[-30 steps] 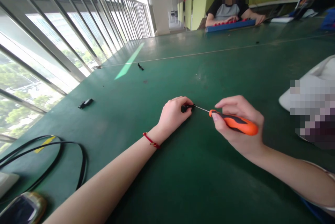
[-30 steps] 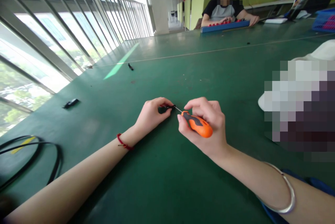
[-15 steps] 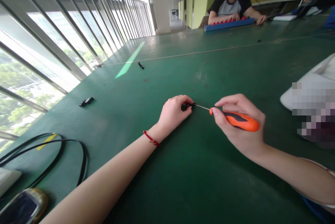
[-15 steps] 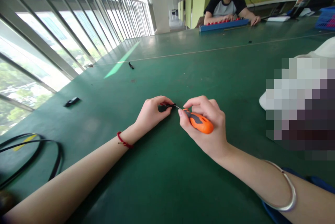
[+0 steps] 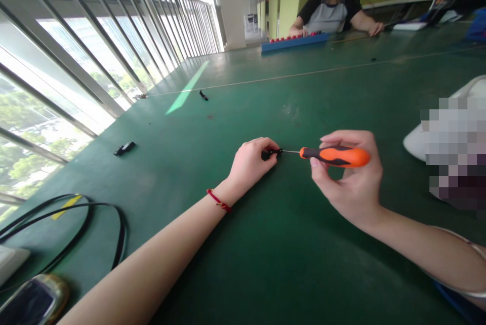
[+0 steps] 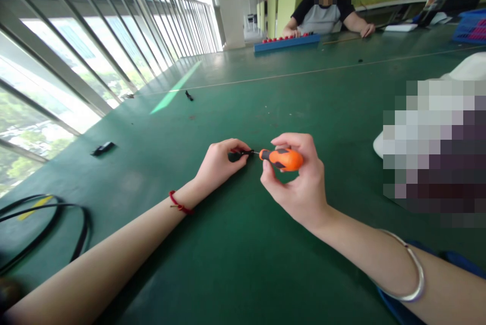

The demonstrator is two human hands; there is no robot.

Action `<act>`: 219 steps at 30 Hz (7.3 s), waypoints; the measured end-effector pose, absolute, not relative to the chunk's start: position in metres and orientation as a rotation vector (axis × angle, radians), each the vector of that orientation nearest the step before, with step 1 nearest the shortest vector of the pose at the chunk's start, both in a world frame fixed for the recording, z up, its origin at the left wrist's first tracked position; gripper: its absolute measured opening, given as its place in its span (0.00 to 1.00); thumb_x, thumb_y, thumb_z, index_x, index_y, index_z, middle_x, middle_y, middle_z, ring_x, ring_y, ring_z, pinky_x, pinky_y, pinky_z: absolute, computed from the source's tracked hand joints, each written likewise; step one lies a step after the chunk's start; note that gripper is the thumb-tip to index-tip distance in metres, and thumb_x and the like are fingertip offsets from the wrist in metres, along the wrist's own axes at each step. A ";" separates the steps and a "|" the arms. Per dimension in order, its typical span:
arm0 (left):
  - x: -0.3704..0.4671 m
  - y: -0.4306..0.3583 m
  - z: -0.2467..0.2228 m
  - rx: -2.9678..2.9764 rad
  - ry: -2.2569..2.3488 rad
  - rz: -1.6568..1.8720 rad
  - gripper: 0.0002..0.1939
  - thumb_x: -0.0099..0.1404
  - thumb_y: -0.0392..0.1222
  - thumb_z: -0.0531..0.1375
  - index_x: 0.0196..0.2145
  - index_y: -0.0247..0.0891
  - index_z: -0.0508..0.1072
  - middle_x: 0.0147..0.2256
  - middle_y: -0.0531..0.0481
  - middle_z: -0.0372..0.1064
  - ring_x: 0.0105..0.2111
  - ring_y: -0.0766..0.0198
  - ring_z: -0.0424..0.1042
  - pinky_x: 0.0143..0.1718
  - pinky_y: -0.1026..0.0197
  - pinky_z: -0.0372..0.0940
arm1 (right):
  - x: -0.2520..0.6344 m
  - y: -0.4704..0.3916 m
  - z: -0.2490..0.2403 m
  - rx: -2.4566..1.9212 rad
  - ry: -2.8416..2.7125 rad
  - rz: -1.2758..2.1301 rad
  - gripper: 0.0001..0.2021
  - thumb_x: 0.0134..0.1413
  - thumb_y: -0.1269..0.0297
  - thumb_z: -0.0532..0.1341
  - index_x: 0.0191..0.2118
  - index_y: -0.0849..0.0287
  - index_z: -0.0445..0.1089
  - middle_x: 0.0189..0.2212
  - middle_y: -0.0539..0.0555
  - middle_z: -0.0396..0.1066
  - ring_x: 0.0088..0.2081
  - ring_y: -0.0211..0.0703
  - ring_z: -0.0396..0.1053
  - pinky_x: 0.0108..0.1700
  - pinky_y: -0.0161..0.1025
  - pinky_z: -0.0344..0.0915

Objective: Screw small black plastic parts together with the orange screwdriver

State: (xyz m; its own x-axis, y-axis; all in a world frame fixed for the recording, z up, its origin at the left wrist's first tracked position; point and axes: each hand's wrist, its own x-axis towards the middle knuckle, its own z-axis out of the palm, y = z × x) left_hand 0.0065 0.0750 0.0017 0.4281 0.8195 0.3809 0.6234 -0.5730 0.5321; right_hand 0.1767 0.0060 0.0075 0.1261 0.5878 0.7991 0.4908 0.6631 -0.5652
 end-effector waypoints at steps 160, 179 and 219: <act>0.006 0.075 0.001 2.420 1.247 0.885 0.08 0.57 0.35 0.56 0.34 0.38 0.73 0.34 0.50 0.73 0.34 0.63 0.71 0.38 0.63 0.67 | 0.178 0.010 0.006 -0.935 -1.550 0.103 0.19 0.43 0.72 0.63 0.44 0.52 0.63 0.35 0.52 0.64 0.31 0.42 0.65 0.35 0.43 0.66; 0.006 0.076 0.000 2.426 1.232 0.899 0.08 0.57 0.35 0.56 0.34 0.38 0.73 0.34 0.51 0.73 0.35 0.63 0.71 0.38 0.63 0.67 | 0.179 0.011 0.008 -1.016 -1.622 0.082 0.13 0.45 0.67 0.64 0.39 0.51 0.64 0.21 0.45 0.62 0.22 0.39 0.61 0.33 0.43 0.63; 0.007 0.075 0.001 2.415 1.236 0.904 0.08 0.57 0.34 0.56 0.34 0.38 0.74 0.34 0.51 0.73 0.34 0.64 0.71 0.37 0.63 0.66 | 0.177 0.008 0.008 -1.066 -1.628 0.159 0.10 0.47 0.68 0.63 0.37 0.53 0.64 0.17 0.44 0.58 0.20 0.37 0.60 0.27 0.38 0.61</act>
State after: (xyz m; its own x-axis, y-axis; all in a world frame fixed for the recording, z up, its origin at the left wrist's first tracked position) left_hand 0.0071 0.0747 0.0007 0.4381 0.8036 0.4029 0.6274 -0.5943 0.5031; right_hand 0.1769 0.0082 0.0077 0.0366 0.7005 0.7127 0.5492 0.5817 -0.6000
